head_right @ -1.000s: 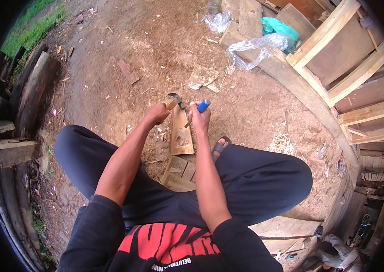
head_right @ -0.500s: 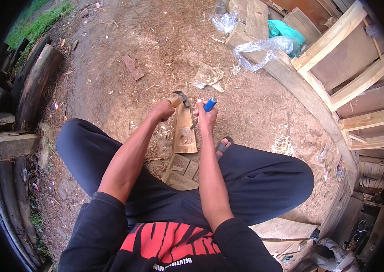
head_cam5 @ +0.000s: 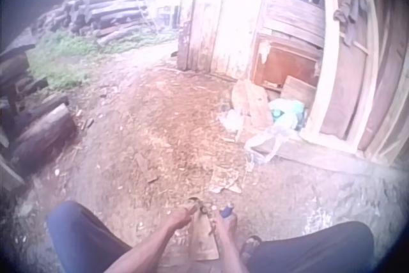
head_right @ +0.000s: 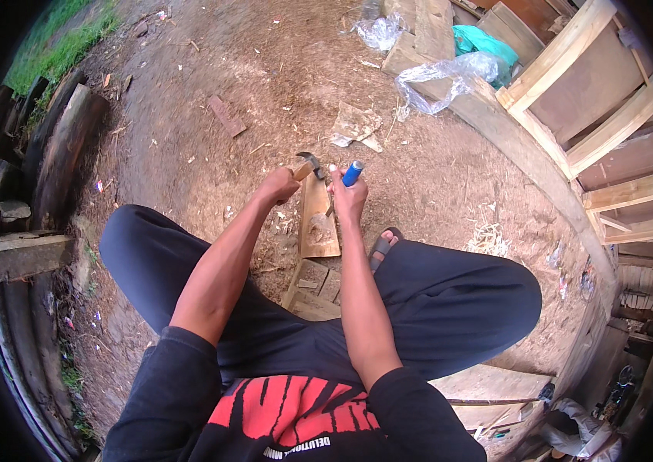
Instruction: The person sits on the ground and uses a hammer and chisel to carve a small piece of wood. They repeatedly strike the chisel to remove wood shavings and shape the piece.
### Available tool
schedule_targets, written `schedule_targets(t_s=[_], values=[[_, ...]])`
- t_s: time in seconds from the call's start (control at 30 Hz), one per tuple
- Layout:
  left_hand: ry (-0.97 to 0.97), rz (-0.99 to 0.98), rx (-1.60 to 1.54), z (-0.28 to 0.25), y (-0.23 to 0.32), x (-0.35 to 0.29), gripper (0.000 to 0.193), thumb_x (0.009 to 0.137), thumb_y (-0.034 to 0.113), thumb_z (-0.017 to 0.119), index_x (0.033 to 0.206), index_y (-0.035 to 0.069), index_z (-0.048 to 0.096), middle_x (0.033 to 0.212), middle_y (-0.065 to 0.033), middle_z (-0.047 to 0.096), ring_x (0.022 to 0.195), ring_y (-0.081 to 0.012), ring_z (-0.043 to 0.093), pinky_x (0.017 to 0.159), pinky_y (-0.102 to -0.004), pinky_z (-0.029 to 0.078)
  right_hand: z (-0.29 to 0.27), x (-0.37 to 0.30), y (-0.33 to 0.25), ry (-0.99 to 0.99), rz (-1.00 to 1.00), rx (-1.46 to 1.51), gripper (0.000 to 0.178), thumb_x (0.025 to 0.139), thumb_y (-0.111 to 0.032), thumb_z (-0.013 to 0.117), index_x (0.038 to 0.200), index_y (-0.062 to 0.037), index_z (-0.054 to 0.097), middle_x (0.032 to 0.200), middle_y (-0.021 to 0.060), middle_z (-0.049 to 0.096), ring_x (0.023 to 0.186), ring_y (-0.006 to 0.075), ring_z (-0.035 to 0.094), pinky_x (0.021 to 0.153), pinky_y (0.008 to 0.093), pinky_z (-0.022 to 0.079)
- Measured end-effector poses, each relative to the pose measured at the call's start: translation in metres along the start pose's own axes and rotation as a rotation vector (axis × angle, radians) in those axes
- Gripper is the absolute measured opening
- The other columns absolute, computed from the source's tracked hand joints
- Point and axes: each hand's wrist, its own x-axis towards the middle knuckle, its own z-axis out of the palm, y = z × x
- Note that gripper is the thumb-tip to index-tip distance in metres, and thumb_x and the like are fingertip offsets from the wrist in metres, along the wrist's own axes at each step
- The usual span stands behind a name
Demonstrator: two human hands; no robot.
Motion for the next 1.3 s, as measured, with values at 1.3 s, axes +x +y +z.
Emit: schedule_targets(t_s=[1.3], values=[[0.242, 0.665, 0.325, -0.126, 0.138, -0.121, 0.039, 0.089, 0.017, 0.057, 0.125, 0.003, 0.06, 0.082, -0.0225, 0.067, 0.069, -0.0337, 0.065, 0.067, -0.0417, 0.049, 0.003, 0.034, 0.02, 0.153, 0.103, -0.086, 0.045, 0.085, -0.039, 0.072, 0.067, 0.0014, 0.063, 0.057, 0.0066, 0.058, 0.055, 0.0168, 0.056, 0.056, 0.0358, 0.044]])
